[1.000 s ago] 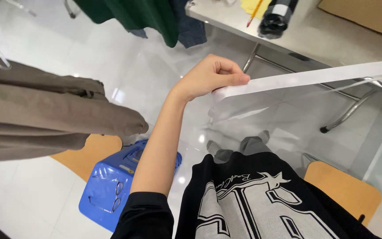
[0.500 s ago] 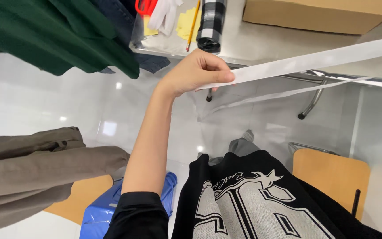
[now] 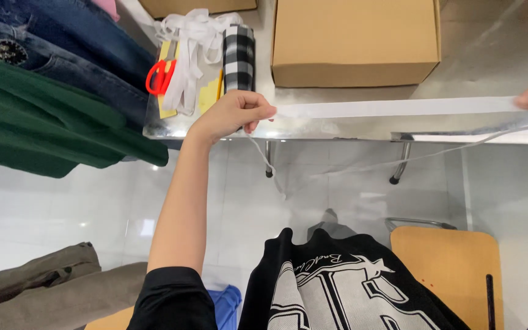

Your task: Packing a garment into a cardboard box, wrapping it with a white ribbon, tying a bow, and writing a note on a sticky pad

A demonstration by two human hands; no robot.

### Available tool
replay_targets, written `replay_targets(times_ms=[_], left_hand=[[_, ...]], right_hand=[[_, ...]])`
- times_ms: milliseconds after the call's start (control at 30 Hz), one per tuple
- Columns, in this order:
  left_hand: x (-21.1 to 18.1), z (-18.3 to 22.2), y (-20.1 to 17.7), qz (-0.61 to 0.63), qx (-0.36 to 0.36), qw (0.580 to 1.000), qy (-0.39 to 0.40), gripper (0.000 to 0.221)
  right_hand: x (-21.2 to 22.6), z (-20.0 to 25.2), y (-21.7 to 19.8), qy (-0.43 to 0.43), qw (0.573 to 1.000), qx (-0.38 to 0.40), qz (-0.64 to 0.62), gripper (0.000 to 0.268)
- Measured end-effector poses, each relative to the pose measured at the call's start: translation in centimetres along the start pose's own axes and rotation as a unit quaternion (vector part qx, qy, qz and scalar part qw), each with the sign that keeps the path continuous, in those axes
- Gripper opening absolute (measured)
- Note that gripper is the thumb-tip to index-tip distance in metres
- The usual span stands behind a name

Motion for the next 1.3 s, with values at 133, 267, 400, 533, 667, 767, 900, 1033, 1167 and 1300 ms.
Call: replay_targets(times_ms=[133,267,400,533,667,767,900,1033,1167,1300], left_hand=[[1.1,-3.7,-1.3,-0.021,-0.066,0.997,-0.044,0.026],[2.9,-8.9,-2.4,-0.068,-0.114,0.991,-0.033,0.031],[5.8,-15.4,-2.9,-0.079,-0.127,0.989,0.0,0.029],[5.9,-18.2,-3.5,-0.127,-0.132,0.983,-0.005,0.035],[6.7,-21.3,-4.2,-0.118,-0.137,0.983,-0.005,0.037],[6.8,-24.0,-4.7,-0.106,-0.133,0.985,-0.015,0.038],[8.5,-29.2,-5.8,-0.13,-0.142,0.981,-0.021,0.039],[10.4,-33.4,-6.5,-0.181,-0.159,0.97,-0.036,0.046],[11.3,-35.2,-7.5,-0.193,-0.17,0.963,-0.076,0.045],[13.5,-36.0,-6.5,-0.065,-0.181,0.98,-0.052,0.047]], right_hand=[[14.2,2.4,-0.7,0.06,0.987,-0.048,-0.144,0.016],[21.4,1.7,-2.1,0.14,0.988,-0.04,-0.043,0.03],[20.9,-1.5,-1.2,0.165,0.986,-0.005,-0.029,0.034],[19.4,-3.9,-0.6,0.184,0.983,0.007,-0.027,0.036],[18.6,-6.7,0.0,0.2,0.978,-0.01,-0.064,0.032],[17.1,-9.6,1.3,0.228,0.969,-0.019,-0.098,0.031],[13.7,-14.5,4.6,0.217,0.969,-0.036,-0.109,0.031],[9.8,-18.6,7.7,0.189,0.972,-0.048,-0.128,0.035],[11.6,-19.5,7.5,0.277,0.948,-0.02,-0.155,0.039],[11.5,-20.2,8.2,0.282,0.942,-0.014,-0.18,0.041]])
Point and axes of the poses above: each hand's wrist, its own z-axis away from the middle knuckle, its own y-axis out of the palm, x = y × z, the point moved 6 cm from there along -z, towards the middle knuckle, and after that the axes turned 9 degrees about -x, right-handed, at the moved point
